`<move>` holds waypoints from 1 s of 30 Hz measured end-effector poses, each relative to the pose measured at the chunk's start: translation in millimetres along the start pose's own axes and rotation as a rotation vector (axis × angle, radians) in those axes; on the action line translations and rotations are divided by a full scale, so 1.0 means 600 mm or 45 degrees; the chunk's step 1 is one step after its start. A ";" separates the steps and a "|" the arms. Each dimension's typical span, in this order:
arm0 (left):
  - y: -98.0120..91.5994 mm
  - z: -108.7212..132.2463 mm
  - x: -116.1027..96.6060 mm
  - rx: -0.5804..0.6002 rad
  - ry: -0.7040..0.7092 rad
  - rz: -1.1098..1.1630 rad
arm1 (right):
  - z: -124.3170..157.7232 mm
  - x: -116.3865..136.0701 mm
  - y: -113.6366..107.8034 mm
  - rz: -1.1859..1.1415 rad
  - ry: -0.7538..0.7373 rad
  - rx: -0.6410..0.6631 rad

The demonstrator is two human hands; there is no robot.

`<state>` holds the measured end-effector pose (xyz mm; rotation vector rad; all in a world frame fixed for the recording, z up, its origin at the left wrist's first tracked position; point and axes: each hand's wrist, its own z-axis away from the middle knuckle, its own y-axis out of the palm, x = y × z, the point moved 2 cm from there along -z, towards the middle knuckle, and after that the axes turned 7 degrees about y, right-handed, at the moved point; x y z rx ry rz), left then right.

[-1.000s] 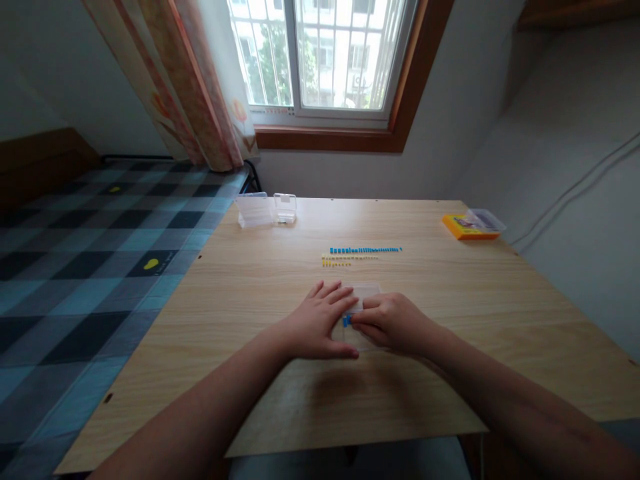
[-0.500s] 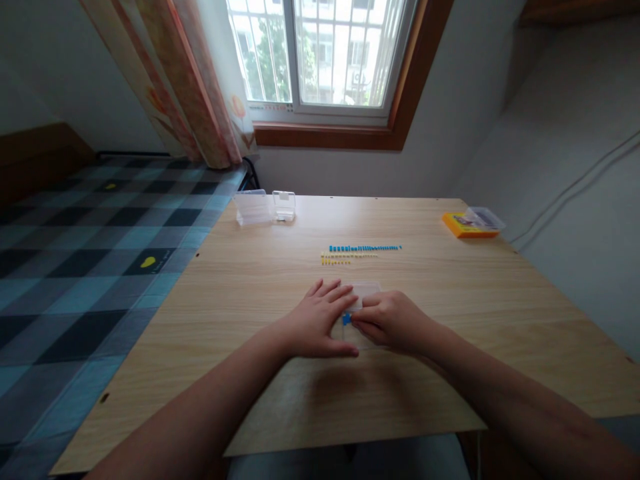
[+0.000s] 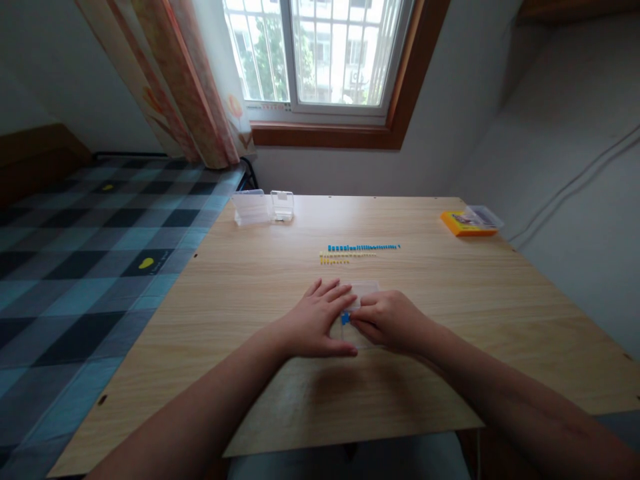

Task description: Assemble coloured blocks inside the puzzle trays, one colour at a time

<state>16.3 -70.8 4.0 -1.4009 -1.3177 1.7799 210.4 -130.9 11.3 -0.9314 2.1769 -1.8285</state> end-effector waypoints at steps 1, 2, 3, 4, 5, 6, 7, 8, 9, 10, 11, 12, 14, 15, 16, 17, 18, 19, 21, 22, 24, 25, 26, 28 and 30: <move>0.000 0.000 0.000 0.005 -0.002 -0.003 | 0.000 0.000 0.000 0.003 0.000 0.000; 0.000 0.000 0.000 0.009 -0.001 -0.006 | 0.000 0.000 0.000 0.006 0.000 -0.001; 0.000 0.000 0.000 0.011 0.000 -0.010 | 0.000 0.000 0.000 0.010 0.000 -0.002; 0.000 0.000 0.001 0.013 0.002 -0.014 | 0.000 0.000 0.000 0.014 0.000 -0.005; 0.000 0.000 0.001 0.014 0.003 -0.017 | 0.000 0.000 0.000 0.013 0.001 -0.007; 0.000 0.001 0.001 0.015 0.003 -0.017 | 0.000 0.001 0.000 0.008 0.002 -0.008; 0.000 0.001 0.001 0.014 0.003 -0.015 | 0.000 0.001 -0.001 -0.004 0.003 -0.011; 0.000 0.001 0.001 0.012 0.004 -0.011 | 0.001 0.001 -0.001 -0.021 0.006 -0.016; 0.000 0.002 0.001 0.007 0.004 -0.005 | 0.001 0.000 -0.001 -0.048 0.009 -0.025; 0.000 0.002 0.001 0.002 0.004 0.001 | 0.002 -0.001 -0.002 -0.087 0.010 -0.041; 0.000 0.002 0.001 -0.001 0.006 0.005 | 0.002 -0.004 -0.002 -0.141 0.012 -0.066; 0.000 0.001 0.001 0.000 0.008 0.006 | 0.002 -0.007 -0.003 -0.207 0.017 -0.100; 0.000 0.001 0.000 0.013 0.012 -0.003 | 0.001 -0.017 -0.006 -0.342 0.039 -0.185; 0.000 0.001 0.000 0.020 0.013 -0.010 | 0.000 -0.024 -0.009 -0.393 0.057 -0.235; 0.000 0.000 0.000 0.024 0.013 -0.016 | -0.003 -0.030 -0.013 -0.425 0.082 -0.284; 0.000 0.001 0.000 0.024 0.013 -0.022 | -0.006 -0.036 -0.018 -0.436 0.108 -0.326; 0.000 0.001 0.000 0.022 0.012 -0.027 | -0.011 -0.041 -0.024 -0.429 0.129 -0.363; 0.000 0.001 0.000 0.018 0.012 -0.030 | -0.017 -0.046 -0.030 -0.410 0.140 -0.396; -0.001 0.002 0.000 0.006 0.016 -0.034 | -0.033 -0.054 -0.044 -0.353 0.129 -0.455; -0.001 0.003 0.000 0.003 0.018 -0.035 | -0.044 -0.058 -0.049 -0.315 0.106 -0.483; -0.001 0.003 0.000 0.003 0.016 -0.034 | -0.070 -0.069 -0.054 -0.231 0.061 -0.524; -0.001 0.003 -0.001 0.007 0.013 -0.032 | -0.087 -0.077 -0.054 -0.182 0.055 -0.528; -0.002 0.003 -0.001 0.012 0.008 -0.029 | -0.104 -0.086 -0.051 -0.129 0.069 -0.518; -0.002 0.003 -0.002 0.013 0.005 -0.018 | -0.142 -0.108 -0.042 -0.023 0.149 -0.473; -0.003 0.003 -0.002 -0.001 0.009 -0.002 | -0.179 -0.128 -0.030 0.046 0.252 -0.387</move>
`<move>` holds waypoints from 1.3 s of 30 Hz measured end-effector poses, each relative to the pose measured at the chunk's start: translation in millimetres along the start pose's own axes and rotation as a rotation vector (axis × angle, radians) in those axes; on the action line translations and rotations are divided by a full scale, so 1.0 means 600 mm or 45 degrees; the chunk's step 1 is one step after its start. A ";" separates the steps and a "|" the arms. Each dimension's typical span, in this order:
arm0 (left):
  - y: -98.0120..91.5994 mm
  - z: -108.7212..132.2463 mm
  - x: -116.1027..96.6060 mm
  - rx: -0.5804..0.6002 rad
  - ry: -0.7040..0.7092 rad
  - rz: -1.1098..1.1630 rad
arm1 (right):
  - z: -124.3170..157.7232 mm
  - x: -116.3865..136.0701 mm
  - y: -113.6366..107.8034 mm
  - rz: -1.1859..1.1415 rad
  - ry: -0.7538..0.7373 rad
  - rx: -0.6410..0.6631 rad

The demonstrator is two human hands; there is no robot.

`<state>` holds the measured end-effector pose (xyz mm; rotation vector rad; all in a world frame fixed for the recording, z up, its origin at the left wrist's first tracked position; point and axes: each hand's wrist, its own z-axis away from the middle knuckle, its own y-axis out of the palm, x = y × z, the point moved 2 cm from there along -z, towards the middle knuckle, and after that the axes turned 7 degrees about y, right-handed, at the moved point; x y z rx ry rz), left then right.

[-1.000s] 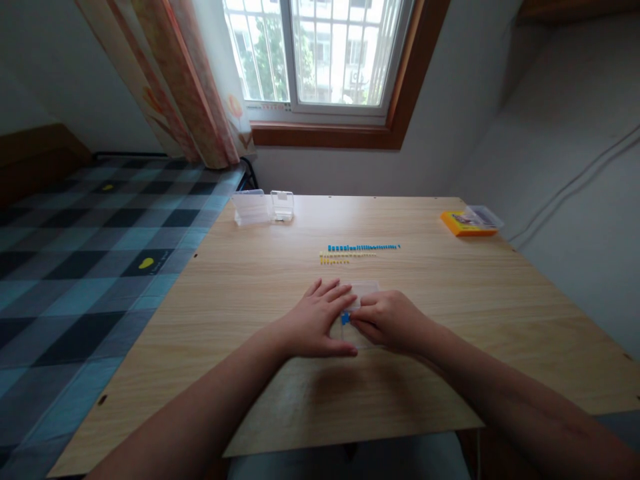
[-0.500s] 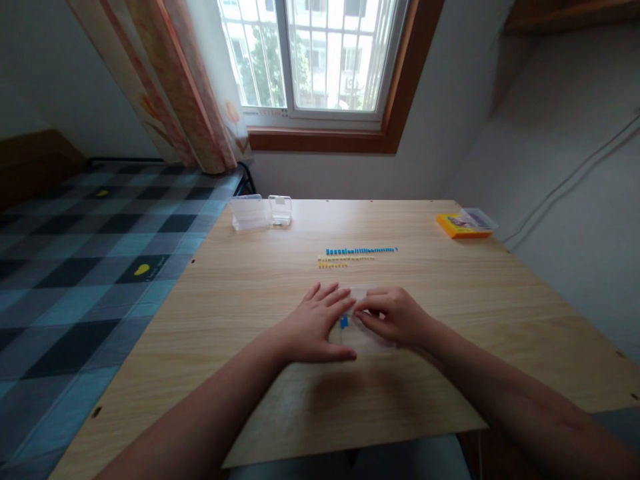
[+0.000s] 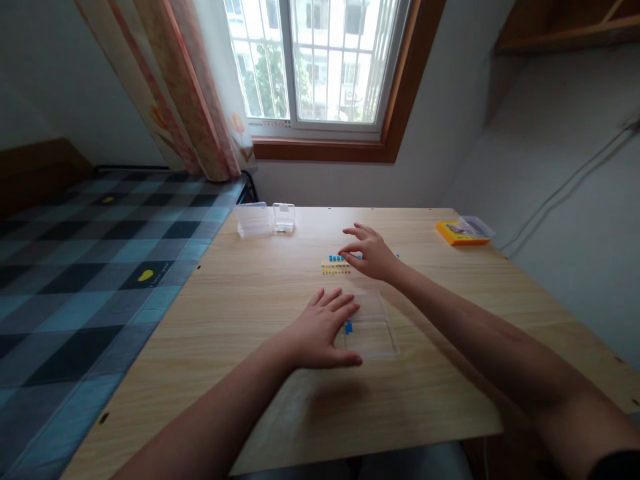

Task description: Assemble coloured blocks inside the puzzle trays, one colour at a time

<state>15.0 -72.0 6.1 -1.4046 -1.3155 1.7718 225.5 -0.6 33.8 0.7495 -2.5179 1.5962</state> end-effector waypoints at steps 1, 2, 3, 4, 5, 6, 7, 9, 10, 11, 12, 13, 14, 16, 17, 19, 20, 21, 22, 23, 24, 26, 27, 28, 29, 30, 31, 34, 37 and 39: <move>0.000 0.000 0.000 -0.009 0.003 0.008 | -0.015 -0.004 0.011 0.030 0.036 0.055; 0.000 0.000 0.000 -0.016 0.007 0.016 | -0.027 -0.007 0.022 0.054 0.065 0.116; 0.000 0.000 0.000 -0.022 0.009 0.021 | -0.038 -0.009 0.032 0.078 0.087 0.180; 0.000 0.000 -0.001 -0.024 0.009 0.024 | -0.046 -0.009 0.040 0.103 0.104 0.240; 0.001 0.000 -0.001 -0.022 0.007 0.025 | -0.052 -0.008 0.048 0.126 0.116 0.290; 0.001 0.000 -0.001 -0.018 0.003 0.025 | -0.057 -0.007 0.054 0.146 0.125 0.326; 0.001 0.000 -0.001 -0.015 -0.002 0.025 | -0.061 -0.005 0.059 0.162 0.134 0.347; 0.001 0.000 -0.002 -0.013 -0.009 0.029 | -0.069 -0.002 0.068 0.175 0.143 0.364; 0.002 0.001 -0.003 -0.015 -0.010 0.033 | -0.073 -0.001 0.072 0.177 0.146 0.366; 0.002 0.001 -0.003 -0.019 -0.009 0.037 | -0.077 0.000 0.075 0.180 0.149 0.369; 0.002 0.001 -0.003 -0.022 -0.007 0.040 | -0.082 0.001 0.078 0.184 0.152 0.369; 0.002 0.001 -0.003 -0.025 -0.005 0.042 | -0.087 0.002 0.080 0.188 0.155 0.367; 0.003 0.001 -0.002 -0.027 -0.004 0.042 | -0.091 0.002 0.080 0.192 0.159 0.363; 0.004 0.002 -0.001 -0.029 0.001 0.041 | -0.099 0.002 0.080 0.199 0.167 0.355; 0.005 0.002 -0.001 -0.031 0.005 0.041 | -0.102 0.001 0.078 0.202 0.171 0.354; 0.006 0.002 0.000 -0.038 0.014 0.041 | -0.104 0.000 0.077 0.210 0.181 0.364; 0.007 0.002 0.000 -0.040 0.017 0.041 | -0.104 0.000 0.076 0.214 0.188 0.374; 0.007 0.002 0.000 -0.041 0.017 0.041 | -0.103 -0.001 0.077 0.217 0.193 0.386; 0.007 0.002 0.000 -0.039 0.014 0.040 | -0.103 -0.001 0.077 0.218 0.198 0.396; 0.007 0.002 0.000 -0.036 0.010 0.039 | -0.102 -0.001 0.079 0.219 0.200 0.405; 0.007 0.002 0.000 -0.031 0.005 0.038 | -0.102 0.000 0.081 0.217 0.199 0.412; 0.006 0.002 0.000 -0.029 0.001 0.035 | -0.103 0.003 0.084 0.210 0.191 0.419; 0.006 0.002 0.000 -0.031 0.004 0.033 | -0.105 0.006 0.085 0.206 0.185 0.418; 0.006 0.002 0.000 -0.034 0.008 0.031 | -0.106 0.009 0.085 0.199 0.179 0.413; 0.006 0.002 0.000 -0.036 0.012 0.029 | -0.108 0.012 0.084 0.192 0.173 0.405; 0.006 0.002 0.001 -0.037 0.015 0.026 | -0.109 0.015 0.081 0.182 0.166 0.392; 0.006 0.002 0.001 -0.038 0.017 0.024 | -0.109 0.018 0.075 0.170 0.160 0.374; 0.006 0.003 0.001 -0.038 0.019 0.020 | -0.091 0.025 0.041 0.123 0.143 0.307; 0.007 0.003 0.001 -0.031 0.020 0.010 | -0.036 0.032 -0.018 -0.088 0.076 0.224; 0.008 0.002 0.001 -0.028 0.021 0.000 | 0.019 0.037 -0.062 -0.307 0.034 0.216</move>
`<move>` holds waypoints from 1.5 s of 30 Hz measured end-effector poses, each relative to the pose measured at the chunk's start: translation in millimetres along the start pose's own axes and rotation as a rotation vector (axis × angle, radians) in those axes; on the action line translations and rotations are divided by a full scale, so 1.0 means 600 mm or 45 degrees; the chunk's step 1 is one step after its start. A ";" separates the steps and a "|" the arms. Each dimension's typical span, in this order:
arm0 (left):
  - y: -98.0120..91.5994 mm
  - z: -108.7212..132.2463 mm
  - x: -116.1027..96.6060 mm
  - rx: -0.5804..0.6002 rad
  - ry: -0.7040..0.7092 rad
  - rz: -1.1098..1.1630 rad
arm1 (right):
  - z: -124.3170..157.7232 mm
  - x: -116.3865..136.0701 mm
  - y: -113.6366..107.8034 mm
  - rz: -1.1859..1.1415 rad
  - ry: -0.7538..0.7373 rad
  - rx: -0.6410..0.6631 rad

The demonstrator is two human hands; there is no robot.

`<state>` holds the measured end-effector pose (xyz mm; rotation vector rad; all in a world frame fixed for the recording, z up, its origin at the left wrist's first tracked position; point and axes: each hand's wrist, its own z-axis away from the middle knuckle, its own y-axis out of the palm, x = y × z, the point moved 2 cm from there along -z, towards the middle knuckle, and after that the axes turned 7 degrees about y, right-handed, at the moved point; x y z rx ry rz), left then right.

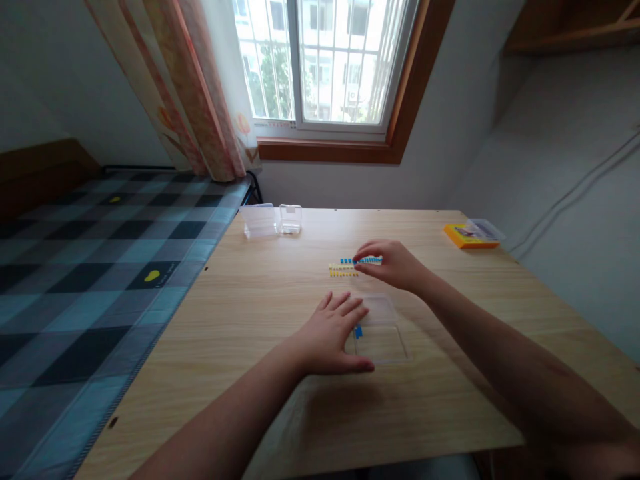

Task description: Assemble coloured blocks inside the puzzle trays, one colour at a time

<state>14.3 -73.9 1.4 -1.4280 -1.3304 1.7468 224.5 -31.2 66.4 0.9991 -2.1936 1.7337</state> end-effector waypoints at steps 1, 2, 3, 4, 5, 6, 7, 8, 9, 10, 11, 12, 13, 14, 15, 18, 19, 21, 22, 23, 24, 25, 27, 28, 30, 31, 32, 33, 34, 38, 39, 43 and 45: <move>0.001 0.000 0.000 -0.001 -0.001 -0.004 | 0.033 0.006 -0.013 -0.081 -0.003 0.026; 0.001 -0.001 0.000 -0.002 -0.004 -0.009 | 0.065 0.012 -0.023 -0.144 -0.027 0.077; 0.001 -0.001 0.001 -0.003 -0.008 -0.013 | 0.095 0.019 -0.029 -0.178 -0.061 0.183; 0.002 -0.001 0.001 -0.001 -0.012 -0.018 | 0.120 0.026 -0.031 -0.203 -0.092 0.284; 0.002 -0.001 0.001 0.001 -0.015 -0.022 | 0.141 0.032 -0.030 -0.203 -0.112 0.367; 0.001 -0.002 0.001 0.005 -0.018 -0.025 | 0.157 0.036 -0.026 -0.171 -0.116 0.427; 0.001 -0.002 0.001 0.009 -0.019 -0.028 | 0.167 0.039 -0.021 -0.111 -0.116 0.463; 0.000 -0.002 0.001 0.013 -0.022 -0.029 | 0.173 0.040 -0.013 -0.032 -0.112 0.480; -0.001 -0.002 0.001 0.017 -0.026 -0.028 | 0.175 0.039 -0.005 0.053 -0.110 0.483; -0.003 -0.002 0.000 0.019 -0.028 -0.027 | 0.175 0.038 0.004 0.133 -0.113 0.479; -0.004 -0.002 0.000 0.019 -0.031 -0.023 | 0.173 0.036 0.013 0.197 -0.121 0.475; -0.005 -0.003 -0.001 0.016 -0.032 -0.017 | 0.171 0.033 0.021 0.240 -0.135 0.466; -0.006 -0.003 -0.001 0.014 -0.034 -0.011 | 0.170 0.029 0.027 0.266 -0.151 0.456; -0.007 -0.004 -0.002 0.014 -0.036 -0.007 | 0.169 0.026 0.032 0.281 -0.166 0.444; -0.008 -0.004 -0.002 0.018 -0.039 -0.004 | 0.169 0.023 0.035 0.287 -0.179 0.426; -0.008 -0.005 -0.002 0.033 -0.049 -0.001 | 0.172 0.019 0.032 0.274 -0.205 0.368; -0.008 -0.005 -0.002 0.033 -0.047 0.000 | 0.173 0.019 0.028 0.266 -0.216 0.362; -0.007 -0.005 -0.002 0.024 -0.038 0.002 | 0.174 0.021 0.020 0.251 -0.249 0.374; -0.007 -0.005 -0.001 0.022 -0.035 0.001 | 0.175 0.022 0.018 0.245 -0.265 0.388; -0.007 -0.005 -0.001 0.022 -0.033 0.001 | 0.176 0.022 0.016 0.240 -0.278 0.401; -0.006 -0.005 0.000 0.025 -0.034 0.001 | 0.176 0.022 0.017 0.239 -0.287 0.414; -0.006 -0.005 0.000 0.027 -0.037 0.001 | 0.176 0.021 0.019 0.239 -0.294 0.424; -0.007 -0.005 0.000 0.030 -0.044 -0.001 | 0.175 0.020 0.027 0.250 -0.299 0.425; -0.007 -0.006 -0.001 0.035 -0.048 -0.003 | 0.175 0.019 0.032 0.258 -0.297 0.410; -0.007 -0.007 -0.002 0.048 -0.054 -0.009 | 0.173 0.018 0.043 0.271 -0.286 0.356; -0.008 -0.007 -0.002 0.050 -0.055 -0.009 | 0.173 0.018 0.048 0.275 -0.279 0.325; -0.008 -0.007 -0.002 0.049 -0.053 -0.007 | 0.172 0.018 0.052 0.274 -0.273 0.298; -0.008 -0.007 -0.003 0.042 -0.049 -0.003 | 0.172 0.017 0.056 0.269 -0.268 0.278; -0.008 -0.007 -0.003 0.034 -0.045 0.001 | 0.171 0.017 0.058 0.260 -0.267 0.266; -0.006 -0.006 -0.001 0.020 -0.036 0.005 | 0.172 0.015 0.059 0.209 -0.257 0.237; -0.006 -0.006 -0.001 0.019 -0.036 0.005 | 0.172 0.015 0.059 0.200 -0.253 0.233; -0.006 -0.005 -0.001 0.011 -0.038 0.013 | 0.171 0.016 0.057 0.200 -0.255 0.241; -0.006 -0.005 -0.002 0.009 -0.041 0.015 | 0.170 0.018 0.057 0.200 -0.260 0.243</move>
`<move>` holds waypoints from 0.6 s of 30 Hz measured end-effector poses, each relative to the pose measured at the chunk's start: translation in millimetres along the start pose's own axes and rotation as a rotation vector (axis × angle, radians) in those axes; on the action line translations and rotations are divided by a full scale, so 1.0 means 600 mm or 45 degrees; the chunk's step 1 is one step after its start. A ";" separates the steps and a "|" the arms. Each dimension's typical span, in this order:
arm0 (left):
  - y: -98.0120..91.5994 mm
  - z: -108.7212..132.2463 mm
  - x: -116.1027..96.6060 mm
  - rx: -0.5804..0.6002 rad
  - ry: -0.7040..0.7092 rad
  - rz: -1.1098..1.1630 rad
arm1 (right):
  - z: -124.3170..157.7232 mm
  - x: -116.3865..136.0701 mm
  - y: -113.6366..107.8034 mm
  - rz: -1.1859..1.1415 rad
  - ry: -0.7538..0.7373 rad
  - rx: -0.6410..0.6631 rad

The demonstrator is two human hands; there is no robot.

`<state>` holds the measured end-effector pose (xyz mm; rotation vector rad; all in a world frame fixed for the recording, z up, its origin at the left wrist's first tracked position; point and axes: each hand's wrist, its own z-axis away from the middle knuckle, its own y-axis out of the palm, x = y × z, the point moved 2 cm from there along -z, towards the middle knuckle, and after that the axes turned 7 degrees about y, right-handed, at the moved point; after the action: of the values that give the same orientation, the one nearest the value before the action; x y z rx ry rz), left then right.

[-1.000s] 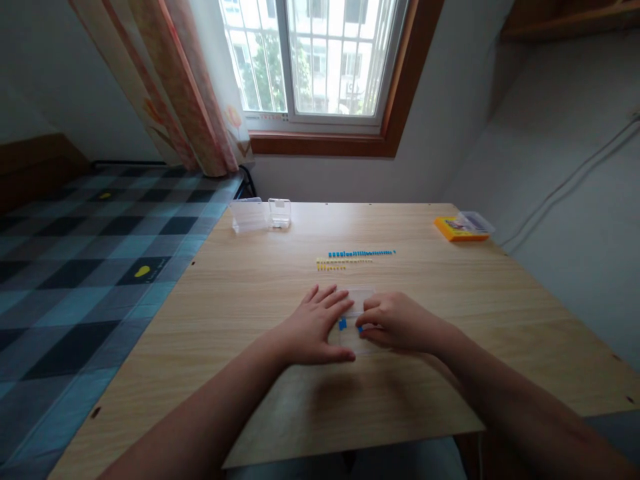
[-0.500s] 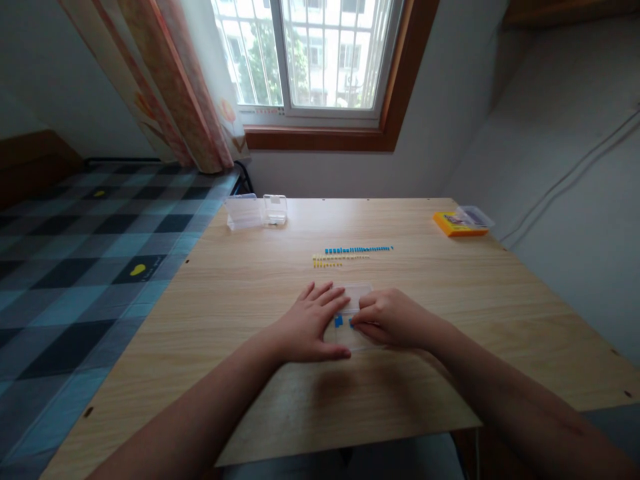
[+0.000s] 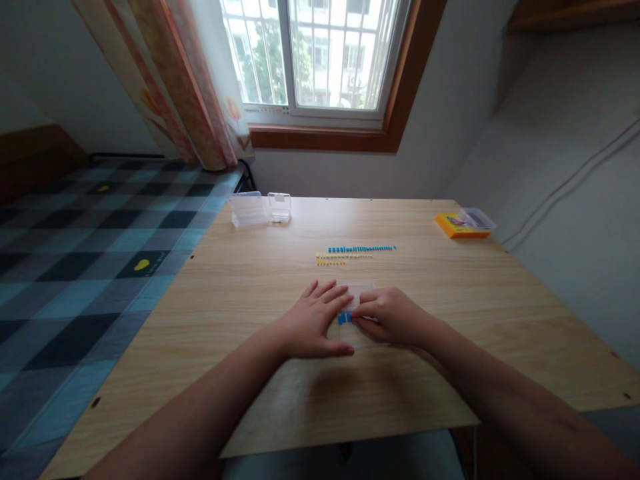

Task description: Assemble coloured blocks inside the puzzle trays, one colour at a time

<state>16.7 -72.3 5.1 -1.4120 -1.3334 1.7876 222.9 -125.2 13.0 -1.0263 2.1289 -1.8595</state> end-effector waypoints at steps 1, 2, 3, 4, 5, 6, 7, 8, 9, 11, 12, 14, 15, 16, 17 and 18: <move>0.000 0.000 0.000 0.001 -0.002 0.000 | 0.000 0.001 0.000 -0.003 -0.002 -0.002; 0.000 0.000 0.000 0.003 -0.004 -0.001 | -0.001 0.001 0.000 -0.006 0.001 -0.002; 0.000 0.000 -0.001 0.006 -0.005 -0.001 | -0.001 0.002 0.001 -0.006 0.006 -0.004; 0.000 0.000 -0.001 0.009 -0.006 -0.002 | -0.001 0.002 0.001 -0.004 0.010 -0.004; 0.000 0.000 -0.001 0.013 -0.006 -0.003 | -0.002 0.003 0.002 0.001 0.013 -0.005; 0.000 -0.001 -0.001 0.017 -0.008 -0.006 | -0.002 0.003 0.002 0.007 0.015 -0.009; 0.000 -0.001 -0.001 0.022 -0.009 -0.012 | -0.002 0.003 0.003 0.013 0.015 -0.012; 0.000 -0.001 -0.001 0.027 -0.011 -0.019 | -0.002 0.003 0.003 0.017 0.014 -0.015; 0.000 -0.001 -0.001 0.032 -0.012 -0.029 | -0.002 0.004 0.003 0.018 0.010 -0.019; 0.000 -0.001 -0.001 0.042 -0.014 -0.045 | -0.002 0.004 0.002 0.021 0.007 -0.024; 0.000 -0.001 -0.002 0.045 -0.014 -0.048 | -0.002 0.005 0.002 0.024 0.004 -0.025; 0.000 -0.001 -0.002 0.042 -0.013 -0.046 | -0.003 0.006 0.001 0.039 0.003 -0.026; -0.001 -0.001 -0.002 0.037 -0.011 -0.041 | -0.002 0.006 0.001 0.048 0.001 -0.026; -0.001 -0.002 -0.002 0.031 -0.009 -0.036 | -0.002 0.007 0.001 0.057 0.001 -0.024; -0.001 -0.002 -0.002 0.027 -0.006 -0.033 | -0.002 0.007 0.002 0.064 0.001 -0.021; -0.001 -0.002 -0.001 0.026 -0.005 -0.032 | -0.002 0.007 0.002 0.068 0.001 -0.017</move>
<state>17.8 -72.5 5.9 -1.3756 -1.3253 1.7840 218.8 -126.6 13.4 -0.9614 2.1504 -1.8240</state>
